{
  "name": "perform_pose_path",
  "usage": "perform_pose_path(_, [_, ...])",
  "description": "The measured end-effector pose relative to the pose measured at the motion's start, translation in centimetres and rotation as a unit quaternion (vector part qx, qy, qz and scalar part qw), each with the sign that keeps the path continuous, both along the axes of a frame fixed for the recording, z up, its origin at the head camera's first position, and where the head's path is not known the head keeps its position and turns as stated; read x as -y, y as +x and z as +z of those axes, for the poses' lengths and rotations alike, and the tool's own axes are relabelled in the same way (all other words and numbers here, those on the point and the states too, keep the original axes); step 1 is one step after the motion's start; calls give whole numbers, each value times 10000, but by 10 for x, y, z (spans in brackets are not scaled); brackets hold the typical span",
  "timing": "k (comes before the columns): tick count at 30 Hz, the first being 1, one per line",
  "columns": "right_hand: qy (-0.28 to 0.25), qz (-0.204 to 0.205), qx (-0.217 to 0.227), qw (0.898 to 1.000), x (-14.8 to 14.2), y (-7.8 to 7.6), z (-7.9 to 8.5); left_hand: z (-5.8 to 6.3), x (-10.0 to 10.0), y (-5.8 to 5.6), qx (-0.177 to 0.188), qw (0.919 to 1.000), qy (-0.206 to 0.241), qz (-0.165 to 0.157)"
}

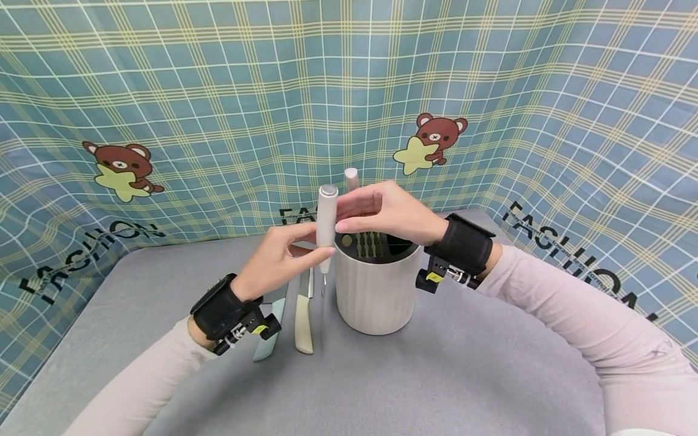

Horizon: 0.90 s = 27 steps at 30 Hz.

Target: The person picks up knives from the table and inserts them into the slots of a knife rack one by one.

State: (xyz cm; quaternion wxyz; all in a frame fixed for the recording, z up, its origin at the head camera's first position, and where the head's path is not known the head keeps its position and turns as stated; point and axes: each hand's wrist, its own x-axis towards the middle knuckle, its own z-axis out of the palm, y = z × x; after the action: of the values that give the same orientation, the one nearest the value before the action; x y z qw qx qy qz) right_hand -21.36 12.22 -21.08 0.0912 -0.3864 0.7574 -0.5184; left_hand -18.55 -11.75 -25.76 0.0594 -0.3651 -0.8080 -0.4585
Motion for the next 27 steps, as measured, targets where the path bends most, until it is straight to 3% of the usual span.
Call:
perform_pose_path(14, [-162,234,-20,9996,11,7,4,0,-12,-2,-30,9998,67,-176])
perform_pose_path(27, [-252,192,-182,9993,14,7,0,-2,-16,-2,156,9997,209,44])
